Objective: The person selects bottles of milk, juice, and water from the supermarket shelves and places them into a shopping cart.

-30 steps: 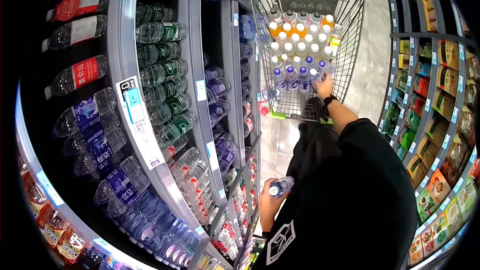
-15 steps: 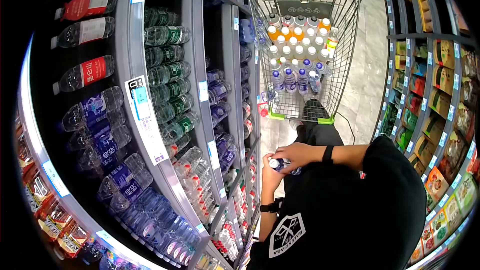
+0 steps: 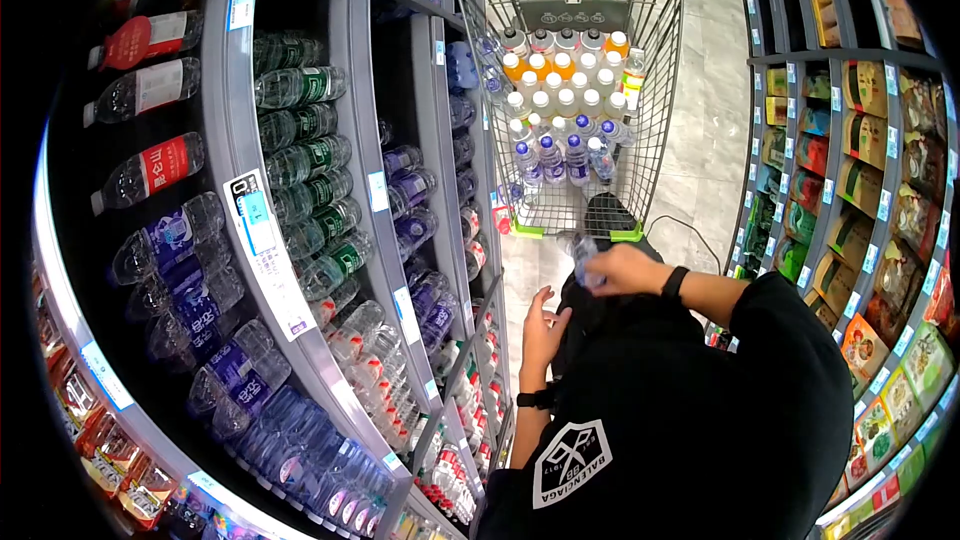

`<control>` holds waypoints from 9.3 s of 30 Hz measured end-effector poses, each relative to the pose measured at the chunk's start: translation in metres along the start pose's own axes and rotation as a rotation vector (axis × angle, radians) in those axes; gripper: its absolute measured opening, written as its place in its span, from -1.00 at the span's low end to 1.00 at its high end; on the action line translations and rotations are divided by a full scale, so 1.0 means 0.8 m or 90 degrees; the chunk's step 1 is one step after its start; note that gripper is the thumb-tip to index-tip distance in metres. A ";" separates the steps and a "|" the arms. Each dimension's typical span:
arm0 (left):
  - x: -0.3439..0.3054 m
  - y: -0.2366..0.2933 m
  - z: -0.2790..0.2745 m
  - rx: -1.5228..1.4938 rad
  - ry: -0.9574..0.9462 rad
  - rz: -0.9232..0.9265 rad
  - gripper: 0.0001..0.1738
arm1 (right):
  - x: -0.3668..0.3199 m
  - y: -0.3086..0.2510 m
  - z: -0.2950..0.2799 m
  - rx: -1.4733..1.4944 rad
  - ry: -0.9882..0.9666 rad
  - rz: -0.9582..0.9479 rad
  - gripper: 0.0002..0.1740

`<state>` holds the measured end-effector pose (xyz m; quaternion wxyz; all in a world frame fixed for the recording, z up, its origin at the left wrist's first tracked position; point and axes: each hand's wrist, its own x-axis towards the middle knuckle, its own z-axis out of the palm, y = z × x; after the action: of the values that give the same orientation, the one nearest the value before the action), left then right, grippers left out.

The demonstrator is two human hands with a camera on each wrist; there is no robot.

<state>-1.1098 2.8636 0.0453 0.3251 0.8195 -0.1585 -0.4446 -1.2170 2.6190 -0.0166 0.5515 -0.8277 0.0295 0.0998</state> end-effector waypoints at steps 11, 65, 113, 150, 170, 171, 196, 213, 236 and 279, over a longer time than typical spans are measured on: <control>-0.035 -0.050 -0.019 0.011 0.044 -0.137 -0.42 | 0.031 0.102 -0.071 0.011 0.349 0.310 -0.63; -0.180 -0.124 -0.116 -0.115 0.787 0.014 -0.58 | 0.206 0.053 0.071 -0.033 0.021 0.011 -0.58; -0.413 -0.063 -0.347 0.279 0.976 0.760 -0.46 | 0.123 -0.529 0.241 0.286 0.206 -0.395 -0.20; -0.157 -0.007 -0.113 -0.022 0.149 -0.242 -0.44 | 0.288 0.219 0.184 0.101 0.283 0.562 -0.18; -0.018 -0.017 -0.112 0.016 0.093 -0.043 -0.25 | 0.160 -0.134 0.088 0.189 -0.099 -0.132 -0.61; -0.012 -0.016 -0.107 -0.026 0.082 -0.006 -0.21 | 0.159 -0.131 0.081 0.190 -0.092 -0.126 -0.66; -0.141 -0.151 -0.072 -0.149 0.163 -0.278 -0.41 | 0.239 0.191 0.078 -0.092 0.204 0.371 -0.58; -0.198 -0.259 -0.078 -0.186 0.382 -0.168 -0.51 | 0.152 0.218 0.122 0.364 0.258 0.342 -0.88; -0.543 -0.110 -0.384 -0.104 1.271 0.330 -0.24 | 0.207 -0.513 0.297 0.022 -0.084 -0.378 -0.62; -0.302 -0.023 -0.253 0.006 0.723 0.370 -0.38 | 0.100 -0.044 0.087 0.011 0.495 0.295 -0.21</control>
<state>-1.0760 3.0890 0.2631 0.4624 0.8524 -0.1791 0.1660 -1.1421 2.7018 -0.0263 0.4691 -0.7707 0.4200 -0.0982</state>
